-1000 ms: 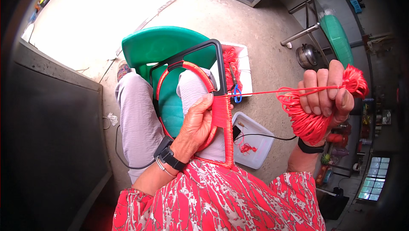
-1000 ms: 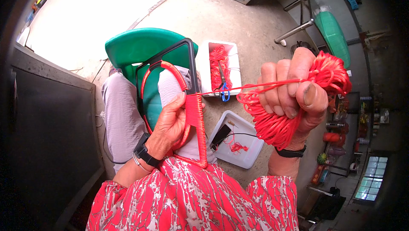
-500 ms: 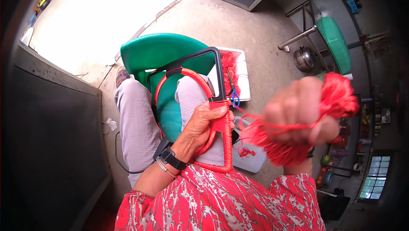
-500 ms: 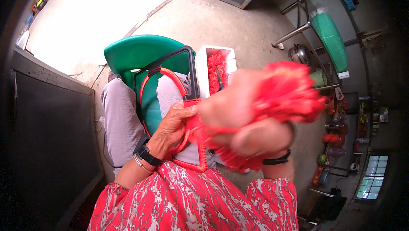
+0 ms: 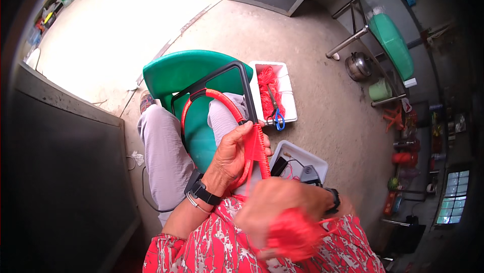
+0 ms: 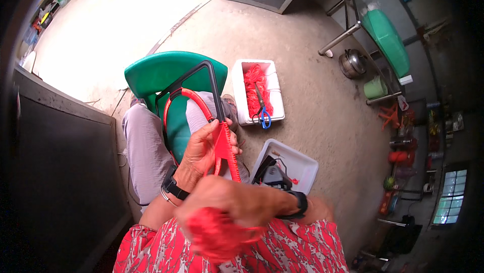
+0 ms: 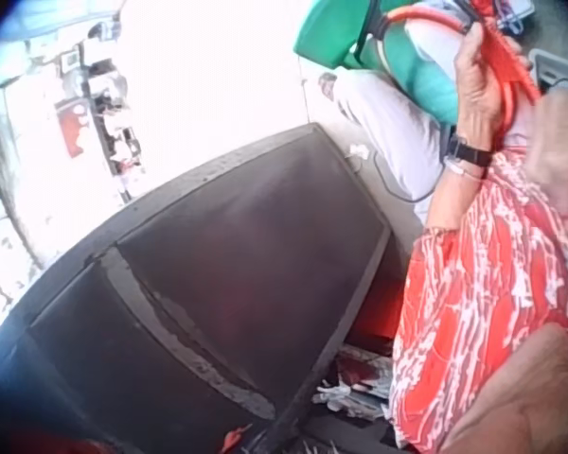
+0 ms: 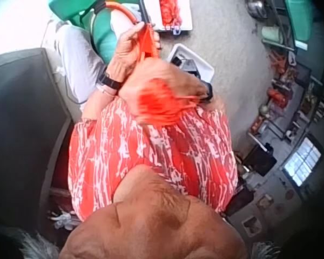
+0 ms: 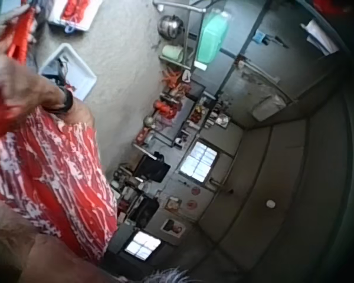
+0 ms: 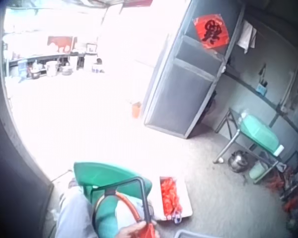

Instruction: The recorder is wrapping a red plastic frame with red twine, securing and cutting it with scissors.

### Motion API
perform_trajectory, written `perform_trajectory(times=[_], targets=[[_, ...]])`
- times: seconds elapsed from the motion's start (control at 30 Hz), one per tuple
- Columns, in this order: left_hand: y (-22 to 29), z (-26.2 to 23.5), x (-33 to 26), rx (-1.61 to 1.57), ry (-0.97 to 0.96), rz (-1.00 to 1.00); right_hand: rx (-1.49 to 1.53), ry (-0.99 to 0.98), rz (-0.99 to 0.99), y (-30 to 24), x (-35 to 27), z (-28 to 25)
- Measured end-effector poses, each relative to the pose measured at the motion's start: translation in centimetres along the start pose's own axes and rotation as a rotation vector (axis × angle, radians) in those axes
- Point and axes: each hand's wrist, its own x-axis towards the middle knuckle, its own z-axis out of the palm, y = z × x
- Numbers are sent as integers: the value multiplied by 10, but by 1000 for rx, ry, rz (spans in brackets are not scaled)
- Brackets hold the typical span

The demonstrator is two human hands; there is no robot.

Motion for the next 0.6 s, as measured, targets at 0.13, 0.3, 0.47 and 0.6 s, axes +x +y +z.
perform_trajectory(times=[0.13,0.3,0.47,0.6], targets=[[-2,-1,1,55,67,18,74,112,-12,-38,-26,-3],[-2,6,0,101,94,23,107,65,-151,-60,-37,-24],[-1,5,1,106,142,13,172,117,-190,-58,-30,-32],[-3,6,-2,149,177,55,146,249,-223,-49,-19,-24]])
